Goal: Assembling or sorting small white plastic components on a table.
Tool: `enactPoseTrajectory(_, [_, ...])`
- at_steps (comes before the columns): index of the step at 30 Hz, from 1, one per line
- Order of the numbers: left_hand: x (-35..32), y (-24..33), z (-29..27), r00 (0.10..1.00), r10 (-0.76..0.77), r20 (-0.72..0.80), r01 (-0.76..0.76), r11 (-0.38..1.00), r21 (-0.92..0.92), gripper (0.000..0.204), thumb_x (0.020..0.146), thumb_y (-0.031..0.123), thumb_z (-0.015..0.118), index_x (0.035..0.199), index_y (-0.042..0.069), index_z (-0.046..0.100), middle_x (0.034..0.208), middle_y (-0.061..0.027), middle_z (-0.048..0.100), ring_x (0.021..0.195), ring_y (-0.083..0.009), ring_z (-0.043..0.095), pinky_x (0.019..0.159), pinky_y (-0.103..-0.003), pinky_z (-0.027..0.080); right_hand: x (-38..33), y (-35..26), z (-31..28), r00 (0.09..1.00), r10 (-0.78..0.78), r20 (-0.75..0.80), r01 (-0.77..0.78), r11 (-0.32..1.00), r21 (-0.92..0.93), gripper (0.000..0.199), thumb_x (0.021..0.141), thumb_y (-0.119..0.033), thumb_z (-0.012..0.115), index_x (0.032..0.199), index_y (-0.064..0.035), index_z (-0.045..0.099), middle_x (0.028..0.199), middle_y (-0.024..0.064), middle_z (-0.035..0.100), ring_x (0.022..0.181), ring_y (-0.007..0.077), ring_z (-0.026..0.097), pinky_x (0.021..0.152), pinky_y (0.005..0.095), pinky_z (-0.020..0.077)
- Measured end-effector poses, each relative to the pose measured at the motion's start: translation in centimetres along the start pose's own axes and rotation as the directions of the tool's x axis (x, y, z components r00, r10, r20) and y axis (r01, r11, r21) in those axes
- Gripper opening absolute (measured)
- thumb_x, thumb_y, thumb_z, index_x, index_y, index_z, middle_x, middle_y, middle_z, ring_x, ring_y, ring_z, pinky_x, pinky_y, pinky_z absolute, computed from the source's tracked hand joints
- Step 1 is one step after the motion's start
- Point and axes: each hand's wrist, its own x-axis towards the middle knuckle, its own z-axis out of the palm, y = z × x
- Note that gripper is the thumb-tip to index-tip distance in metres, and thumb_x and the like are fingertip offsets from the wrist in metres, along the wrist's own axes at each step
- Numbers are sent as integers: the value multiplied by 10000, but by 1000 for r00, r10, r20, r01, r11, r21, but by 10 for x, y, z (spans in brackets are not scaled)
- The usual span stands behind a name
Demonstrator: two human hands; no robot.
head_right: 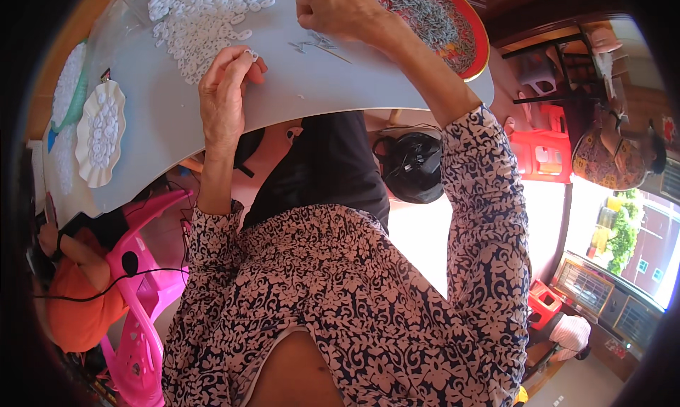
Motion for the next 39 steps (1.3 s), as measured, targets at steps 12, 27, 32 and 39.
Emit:
enactPoseTrajectory(12, [-2, 5, 0, 999, -48, -2, 48, 998, 32, 126, 869, 141, 559, 851, 29, 614, 648, -15, 579, 614, -61, 492, 582, -213, 368, -8, -27, -1, 991, -27, 129, 29, 1000, -9, 117, 748, -99, 596, 766, 7, 643, 730, 192, 625, 691, 339, 628, 641, 438, 507])
enactPoseTrajectory(27, [-2, 6, -3, 999, -52, 13, 51, 997, 58, 143, 866, 166, 557, 843, 37, 616, 654, -15, 583, 629, -57, 492, 598, -216, 369, -22, -48, 13, 964, 264, 43, -251, 837, 485, 150, 724, -103, 620, 809, 10, 671, 694, 119, 652, 620, 209, 631, 588, 332, 518])
enactPoseTrajectory(32, [-5, 10, -1, 997, -17, 82, 14, 999, 39, 141, 870, 162, 556, 854, 36, 618, 651, -4, 579, 622, -47, 483, 570, -200, 354, -53, -59, 28, 902, 395, 174, -347, 426, 836, 149, 851, -119, 614, 932, -4, 663, 749, -1, 623, 647, 60, 551, 589, 211, 474])
enactPoseTrajectory(39, [-5, 10, 3, 978, -16, 210, -16, 988, 151, 135, 880, 152, 559, 871, 32, 619, 641, 9, 567, 587, -35, 462, 531, -190, 338, -70, -58, 49, 890, 455, 36, -88, 94, 992, 141, 870, -102, 629, 967, 1, 635, 831, 26, 638, 703, 80, 578, 657, 224, 501])
